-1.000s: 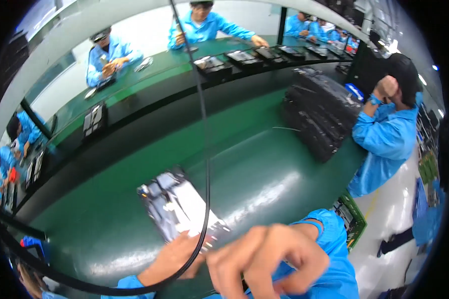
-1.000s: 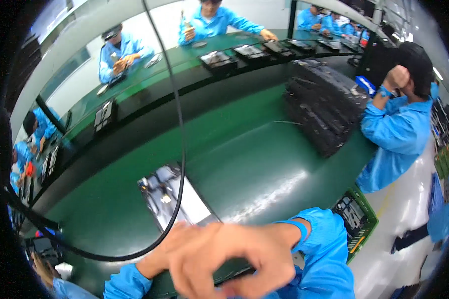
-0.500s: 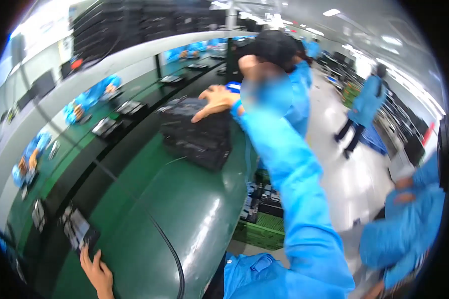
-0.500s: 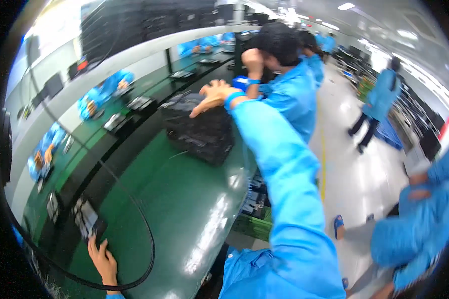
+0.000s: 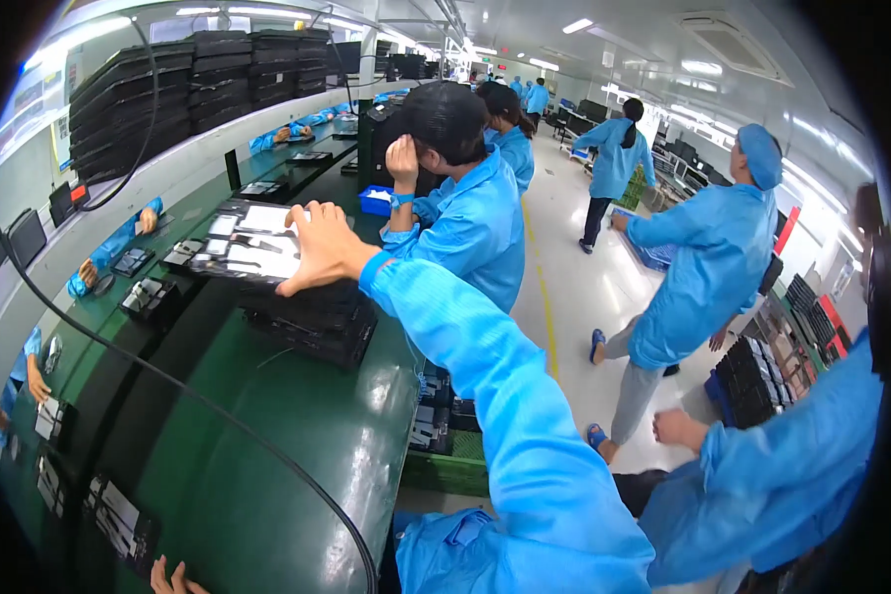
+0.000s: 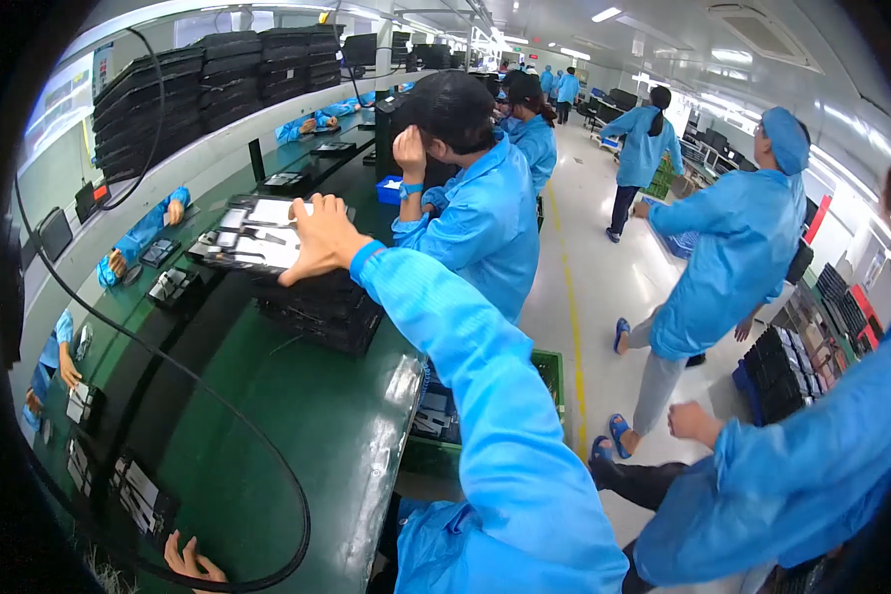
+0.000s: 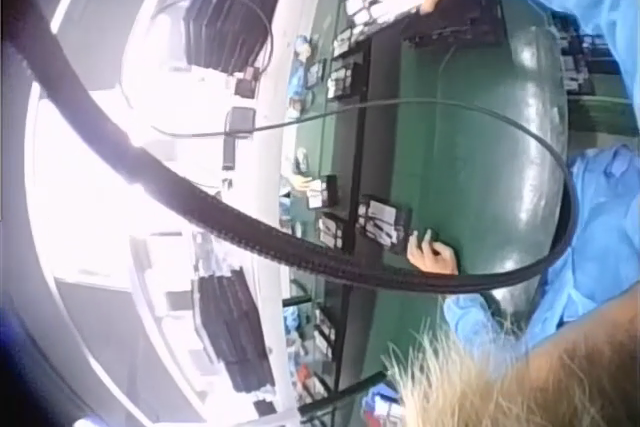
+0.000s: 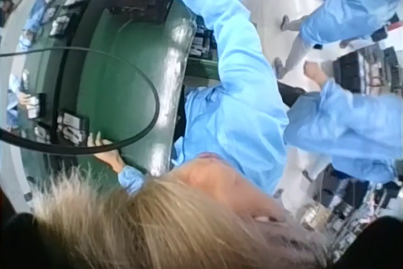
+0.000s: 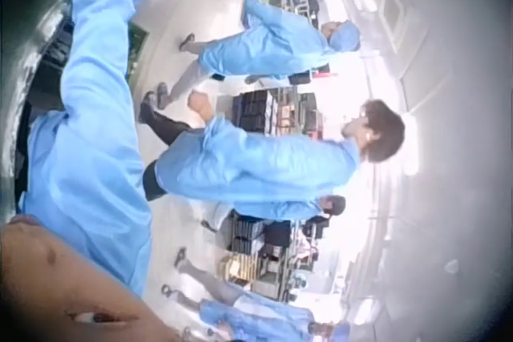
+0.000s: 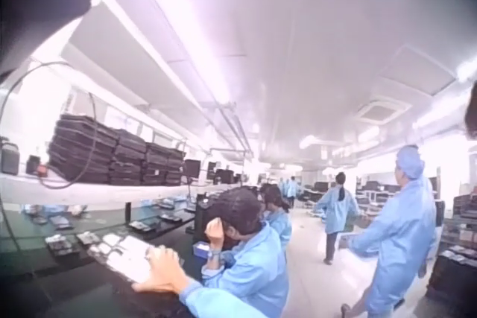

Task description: The person assembles a tablet by hand, connecting internal components, circuitry, and wires to a tablet frame.

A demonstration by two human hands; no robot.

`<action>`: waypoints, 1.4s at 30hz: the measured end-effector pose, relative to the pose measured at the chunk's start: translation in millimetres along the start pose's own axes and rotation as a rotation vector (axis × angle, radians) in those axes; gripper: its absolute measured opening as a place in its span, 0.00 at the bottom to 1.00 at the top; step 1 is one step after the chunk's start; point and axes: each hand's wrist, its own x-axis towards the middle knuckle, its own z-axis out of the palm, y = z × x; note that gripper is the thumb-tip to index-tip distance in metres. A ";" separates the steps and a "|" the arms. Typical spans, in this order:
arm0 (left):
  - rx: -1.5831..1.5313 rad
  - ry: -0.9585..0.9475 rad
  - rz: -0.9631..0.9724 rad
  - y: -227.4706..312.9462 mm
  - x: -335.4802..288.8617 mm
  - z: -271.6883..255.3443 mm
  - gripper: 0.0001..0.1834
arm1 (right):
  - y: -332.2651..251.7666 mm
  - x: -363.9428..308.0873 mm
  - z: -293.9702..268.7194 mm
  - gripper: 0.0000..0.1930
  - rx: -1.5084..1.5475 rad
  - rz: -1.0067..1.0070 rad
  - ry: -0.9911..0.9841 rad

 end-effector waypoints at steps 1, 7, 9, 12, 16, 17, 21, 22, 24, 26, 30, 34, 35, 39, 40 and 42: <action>0.012 -0.004 -0.020 9.1 -6.2 -3.4 0.19 | -36.5 -7.4 -9.5 0.56 0.061 0.027 -0.029; -0.082 0.037 -0.117 110.9 1.2 3.6 0.18 | -191.2 -150.9 3.9 0.55 0.353 -0.168 -0.024; -0.138 0.026 -0.177 123.1 -7.2 11.5 0.31 | -234.9 -200.1 26.6 0.54 0.534 -0.009 -0.230; -0.235 0.026 -0.252 115.6 -20.2 33.1 0.39 | -275.3 -239.9 51.6 0.56 0.572 0.085 -0.460; -0.377 -0.102 -0.456 82.6 -38.3 44.9 0.39 | -317.8 -274.7 35.6 0.63 0.363 -0.026 -0.582; -0.345 -0.151 -0.449 75.1 -39.6 44.4 0.38 | -326.8 -279.9 23.9 0.61 0.308 -0.052 -0.597; -0.162 -0.166 -0.346 62.5 -37.5 47.7 0.34 | -327.3 -226.2 -22.8 0.52 0.414 -0.003 -1.114; -0.132 -0.152 -0.342 62.3 -33.5 50.6 0.31 | -325.5 -217.1 -24.5 0.48 0.571 0.042 -1.288; -0.162 -0.200 -0.399 61.4 -26.0 45.5 0.29 | -331.1 -209.4 -7.0 0.43 0.506 -0.063 -1.128; -0.235 -0.235 -0.452 65.4 -18.4 43.9 0.27 | -336.8 -203.9 30.2 0.38 0.435 -0.150 -0.958; -0.245 -0.233 -0.539 89.2 -11.0 38.3 0.27 | -333.4 -209.7 115.6 0.26 0.708 -0.512 -0.378; -0.211 -0.141 -0.538 88.0 -18.7 38.5 0.27 | -324.3 -207.2 139.3 0.25 0.973 -0.474 -0.469; -0.138 -0.155 -0.489 82.1 -22.4 41.7 0.27 | -317.2 -203.1 134.2 0.25 1.049 -0.463 -0.521; -0.152 -0.167 -0.483 77.7 -28.3 43.5 0.26 | -318.1 -193.6 117.6 0.24 0.980 -0.363 -0.656; -0.147 -0.184 -0.460 79.8 -27.9 43.3 0.25 | -316.4 -193.9 120.0 0.24 0.973 -0.368 -0.659; -0.171 -0.184 -0.413 81.4 -28.6 45.9 0.24 | -316.1 -196.8 128.7 0.22 1.036 -0.445 -0.478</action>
